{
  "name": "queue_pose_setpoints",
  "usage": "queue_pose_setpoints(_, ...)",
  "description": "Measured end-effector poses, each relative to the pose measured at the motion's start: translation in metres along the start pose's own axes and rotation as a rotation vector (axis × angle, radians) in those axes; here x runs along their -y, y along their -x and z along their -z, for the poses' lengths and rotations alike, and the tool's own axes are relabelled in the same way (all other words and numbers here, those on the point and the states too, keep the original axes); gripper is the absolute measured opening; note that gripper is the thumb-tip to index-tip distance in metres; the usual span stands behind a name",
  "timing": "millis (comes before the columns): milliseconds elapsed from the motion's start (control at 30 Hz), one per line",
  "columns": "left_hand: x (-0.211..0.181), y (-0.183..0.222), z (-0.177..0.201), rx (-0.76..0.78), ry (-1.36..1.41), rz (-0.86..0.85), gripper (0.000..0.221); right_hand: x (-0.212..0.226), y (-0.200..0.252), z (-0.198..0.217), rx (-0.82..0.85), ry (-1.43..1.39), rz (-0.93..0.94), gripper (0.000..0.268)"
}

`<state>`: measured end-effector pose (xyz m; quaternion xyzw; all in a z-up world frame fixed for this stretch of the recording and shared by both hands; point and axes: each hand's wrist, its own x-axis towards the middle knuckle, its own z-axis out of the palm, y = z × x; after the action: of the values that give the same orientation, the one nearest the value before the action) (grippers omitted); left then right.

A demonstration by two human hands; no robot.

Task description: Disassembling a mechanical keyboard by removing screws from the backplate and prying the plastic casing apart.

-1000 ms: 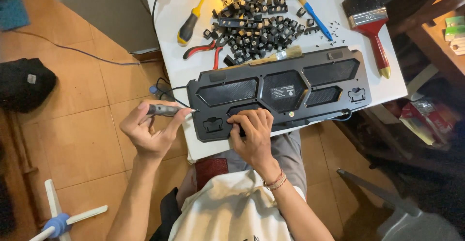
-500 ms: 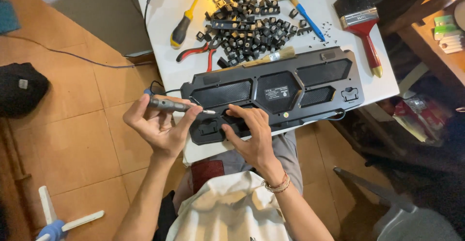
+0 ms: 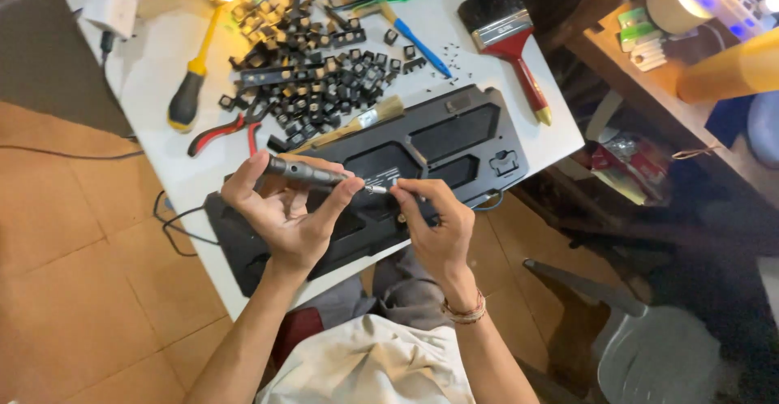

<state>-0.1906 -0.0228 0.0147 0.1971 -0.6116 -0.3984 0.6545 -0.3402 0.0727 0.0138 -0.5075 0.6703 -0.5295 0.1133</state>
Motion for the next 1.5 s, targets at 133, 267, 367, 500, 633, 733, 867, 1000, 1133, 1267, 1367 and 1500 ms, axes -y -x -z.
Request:
queue_pose_setpoints(133,0.032,-0.009,-0.04,0.002,0.084,0.01,0.089,-0.034,-0.056,0.03,-0.053,0.147,0.028,0.011)
queue_pose_setpoints(267,0.056,-0.015,-0.071,-0.042,0.107,0.065,0.083,-0.07,-0.109,0.042,-0.053,0.287,0.089,0.011)
queue_pose_setpoints(367,0.069,-0.016,-0.082,-0.056,0.11,0.112,0.084,-0.084,-0.134,0.035,-0.01,0.362,0.087,0.01)
queue_pose_setpoints(500,0.077,-0.014,-0.083,-0.087,0.097,0.175,0.085,-0.098,-0.147,0.021,0.08,0.464,0.023,0.007)
queue_pose_setpoints(633,0.081,-0.013,-0.081,-0.113,0.091,0.211,0.086,-0.097,-0.149,0.013,0.091,0.462,-0.026,0.01)
queue_pose_setpoints(733,0.079,-0.016,-0.078,-0.121,0.111,0.204,0.083,-0.094,-0.147,0.012,0.076,0.449,-0.044,0.012)
queue_pose_setpoints(867,0.069,-0.015,-0.064,-0.142,0.096,0.189,0.083,-0.081,-0.135,0.015,0.076,0.397,-0.004,0.016)
queue_pose_setpoints(1000,0.05,-0.007,-0.024,-0.178,0.021,0.197,0.085,-0.063,-0.107,0.004,0.085,0.286,0.106,0.018)
queue_pose_setpoints(1133,0.027,0.002,0.031,-0.22,-0.094,0.185,0.084,-0.031,-0.068,-0.027,0.171,0.221,0.195,0.02)
queue_pose_setpoints(1267,0.011,0.01,0.077,-0.255,-0.209,0.188,0.081,-0.003,-0.036,-0.053,0.214,0.134,0.177,0.017)
queue_pose_setpoints(1367,0.004,0.016,0.096,-0.256,-0.268,0.164,0.079,0.002,-0.024,-0.064,0.219,0.124,0.172,0.017)
queue_pose_setpoints(1500,0.001,0.024,0.106,-0.263,-0.279,0.165,0.079,-0.003,-0.021,-0.067,0.229,0.164,0.175,0.019)
